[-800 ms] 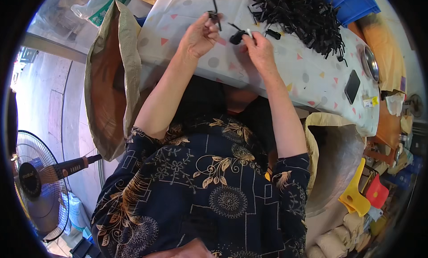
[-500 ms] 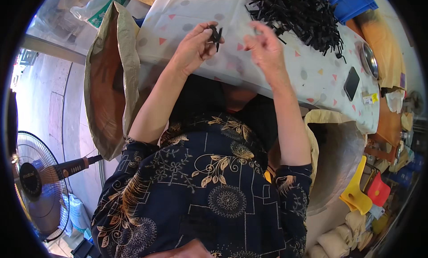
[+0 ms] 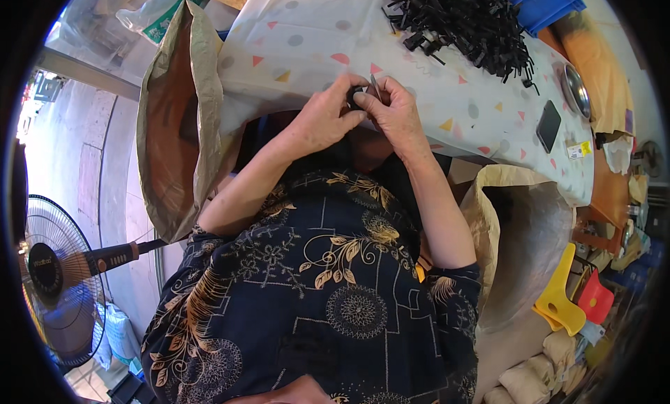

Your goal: The recorder is manually assembling small black plastic components at a workstation.

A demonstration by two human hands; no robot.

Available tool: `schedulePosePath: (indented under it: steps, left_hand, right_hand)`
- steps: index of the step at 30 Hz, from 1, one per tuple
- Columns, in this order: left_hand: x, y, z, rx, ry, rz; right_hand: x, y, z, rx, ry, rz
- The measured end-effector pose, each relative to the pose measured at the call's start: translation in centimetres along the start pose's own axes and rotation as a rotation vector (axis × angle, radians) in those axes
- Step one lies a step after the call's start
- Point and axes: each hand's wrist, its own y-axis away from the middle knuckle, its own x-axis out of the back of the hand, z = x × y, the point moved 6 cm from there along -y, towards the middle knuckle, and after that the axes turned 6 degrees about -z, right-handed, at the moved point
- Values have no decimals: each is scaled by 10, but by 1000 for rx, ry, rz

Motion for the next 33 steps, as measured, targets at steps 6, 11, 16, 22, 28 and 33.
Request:
schedulePosePath:
  steps: [6, 11, 16, 22, 28, 33]
  left_hand:
    - [-8, 13, -6, -16, -41, 78]
    - [-4, 21, -11, 79, 208, 49]
    - [-4, 27, -13, 43, 220, 46]
    - [-2, 31, -17, 8, 53, 78]
    - [0, 37, 0, -106, -127, 147]
    - [-8, 37, -1, -86, -187, 156]
  right_hand:
    - [-7, 13, 20, -45, -57, -7]
    - [-14, 31, 14, 38, 139, -41]
    - [-22, 39, 2, 162, 478, -72]
    - [-33, 45, -8, 115, 574, -73]
    - [-35, 45, -7, 212, 627, 4]
    - [-28, 44, 9, 232, 588, 98]
